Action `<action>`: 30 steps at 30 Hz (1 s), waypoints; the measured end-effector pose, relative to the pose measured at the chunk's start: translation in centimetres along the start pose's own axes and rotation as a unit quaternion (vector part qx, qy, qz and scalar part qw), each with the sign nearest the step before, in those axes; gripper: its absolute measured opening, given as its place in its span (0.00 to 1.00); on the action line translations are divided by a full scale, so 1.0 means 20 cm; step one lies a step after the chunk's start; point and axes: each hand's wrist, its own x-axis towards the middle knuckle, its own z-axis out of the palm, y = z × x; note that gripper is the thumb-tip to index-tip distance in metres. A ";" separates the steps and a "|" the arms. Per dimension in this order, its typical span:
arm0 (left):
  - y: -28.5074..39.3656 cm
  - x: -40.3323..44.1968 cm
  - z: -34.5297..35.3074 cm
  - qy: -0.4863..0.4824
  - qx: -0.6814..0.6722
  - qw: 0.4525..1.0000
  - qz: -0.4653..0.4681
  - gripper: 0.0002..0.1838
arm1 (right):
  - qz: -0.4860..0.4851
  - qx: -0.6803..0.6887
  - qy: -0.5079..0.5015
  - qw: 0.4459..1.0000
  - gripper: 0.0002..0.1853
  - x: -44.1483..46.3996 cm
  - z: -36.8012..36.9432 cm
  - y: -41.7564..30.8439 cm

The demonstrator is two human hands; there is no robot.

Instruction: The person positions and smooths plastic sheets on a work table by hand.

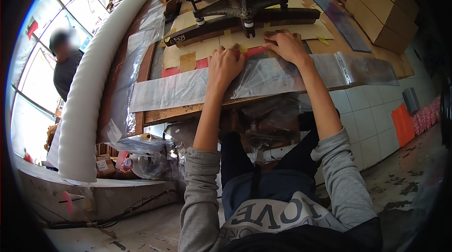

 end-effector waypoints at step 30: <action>0.00 0.01 0.04 0.013 0.048 0.999 -0.013 0.19 | -0.016 -0.050 0.012 0.999 0.16 0.02 0.03 0.01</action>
